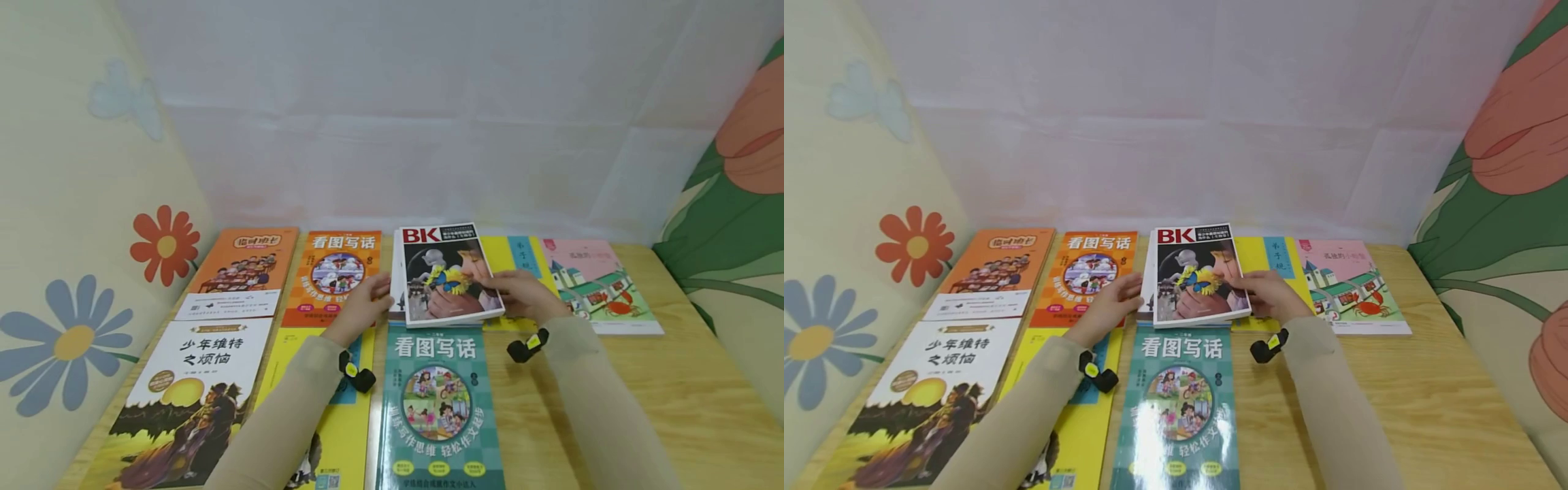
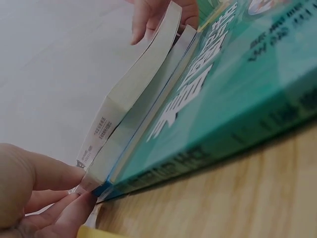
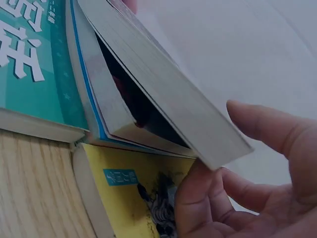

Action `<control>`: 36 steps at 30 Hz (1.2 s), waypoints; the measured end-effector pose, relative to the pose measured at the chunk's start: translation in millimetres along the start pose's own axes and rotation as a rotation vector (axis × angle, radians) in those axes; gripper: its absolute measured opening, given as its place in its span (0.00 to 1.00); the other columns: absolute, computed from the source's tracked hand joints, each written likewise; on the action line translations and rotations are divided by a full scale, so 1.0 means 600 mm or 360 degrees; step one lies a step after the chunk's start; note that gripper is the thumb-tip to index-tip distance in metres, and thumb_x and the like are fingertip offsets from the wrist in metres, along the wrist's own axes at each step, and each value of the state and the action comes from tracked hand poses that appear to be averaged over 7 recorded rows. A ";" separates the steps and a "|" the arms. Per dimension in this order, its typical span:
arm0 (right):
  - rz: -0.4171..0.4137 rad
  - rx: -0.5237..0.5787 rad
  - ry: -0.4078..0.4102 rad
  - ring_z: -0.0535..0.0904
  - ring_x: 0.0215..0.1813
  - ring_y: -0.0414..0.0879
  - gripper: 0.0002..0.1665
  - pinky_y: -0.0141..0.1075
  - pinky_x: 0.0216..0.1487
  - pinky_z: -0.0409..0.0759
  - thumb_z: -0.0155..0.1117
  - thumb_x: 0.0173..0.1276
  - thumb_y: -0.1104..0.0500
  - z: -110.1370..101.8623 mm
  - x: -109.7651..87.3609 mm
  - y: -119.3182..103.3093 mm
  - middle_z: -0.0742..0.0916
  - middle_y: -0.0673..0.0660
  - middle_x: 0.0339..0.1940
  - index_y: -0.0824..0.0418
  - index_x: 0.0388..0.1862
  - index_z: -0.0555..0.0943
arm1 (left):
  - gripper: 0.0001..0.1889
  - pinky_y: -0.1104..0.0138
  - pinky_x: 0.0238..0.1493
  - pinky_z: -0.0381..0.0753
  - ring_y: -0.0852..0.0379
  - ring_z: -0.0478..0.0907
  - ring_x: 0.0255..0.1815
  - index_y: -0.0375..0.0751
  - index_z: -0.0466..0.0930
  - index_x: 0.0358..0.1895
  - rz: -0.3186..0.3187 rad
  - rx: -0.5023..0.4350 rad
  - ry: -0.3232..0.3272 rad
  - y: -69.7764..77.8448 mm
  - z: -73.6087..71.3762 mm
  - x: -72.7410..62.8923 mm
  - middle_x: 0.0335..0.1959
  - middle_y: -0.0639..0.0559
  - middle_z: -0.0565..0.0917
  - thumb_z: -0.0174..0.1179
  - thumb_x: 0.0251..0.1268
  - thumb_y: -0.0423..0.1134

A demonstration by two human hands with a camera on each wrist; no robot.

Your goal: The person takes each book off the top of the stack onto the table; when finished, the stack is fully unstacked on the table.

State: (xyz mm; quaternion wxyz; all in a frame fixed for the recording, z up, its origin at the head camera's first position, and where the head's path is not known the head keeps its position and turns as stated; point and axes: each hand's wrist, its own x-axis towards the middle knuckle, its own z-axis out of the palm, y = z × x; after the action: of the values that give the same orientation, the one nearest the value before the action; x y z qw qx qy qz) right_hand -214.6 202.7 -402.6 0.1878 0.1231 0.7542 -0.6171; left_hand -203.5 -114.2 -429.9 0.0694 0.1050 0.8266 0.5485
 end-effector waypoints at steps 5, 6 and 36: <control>-0.0038 0.0037 0.0001 0.78 0.46 0.47 0.31 0.33 0.44 0.83 0.63 0.76 0.52 0.016 0.004 -0.002 0.82 0.59 0.53 0.68 0.70 0.72 | 0.30 0.52 0.71 0.69 0.46 0.67 0.74 0.38 0.60 0.78 -0.0025 -0.0008 0.0012 -0.002 -0.003 -0.001 0.74 0.41 0.70 0.57 0.77 0.34; -0.0039 0.0037 0.0007 0.78 0.45 0.47 0.30 0.33 0.43 0.82 0.62 0.76 0.54 0.018 0.005 -0.003 0.82 0.59 0.53 0.68 0.70 0.73 | 0.30 0.52 0.72 0.69 0.46 0.67 0.74 0.39 0.61 0.78 -0.0032 -0.0007 0.0015 -0.003 -0.003 -0.001 0.74 0.41 0.71 0.57 0.77 0.34; -0.0128 0.0547 -0.0359 0.84 0.42 0.41 0.43 0.35 0.46 0.83 0.58 0.74 0.67 -0.092 -0.101 0.108 0.87 0.49 0.42 0.52 0.83 0.55 | 0.29 0.52 0.67 0.74 0.46 0.69 0.73 0.39 0.63 0.77 0.0028 -0.0010 0.0021 -0.010 0.005 0.000 0.71 0.40 0.73 0.57 0.76 0.34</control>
State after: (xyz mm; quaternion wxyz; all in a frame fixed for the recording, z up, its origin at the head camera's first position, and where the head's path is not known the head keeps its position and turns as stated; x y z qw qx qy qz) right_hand -140.3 273.1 -424.5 0.2226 0.0533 0.6163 -0.7535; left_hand -203.4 -114.1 -436.7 0.0593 0.1084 0.8245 0.5522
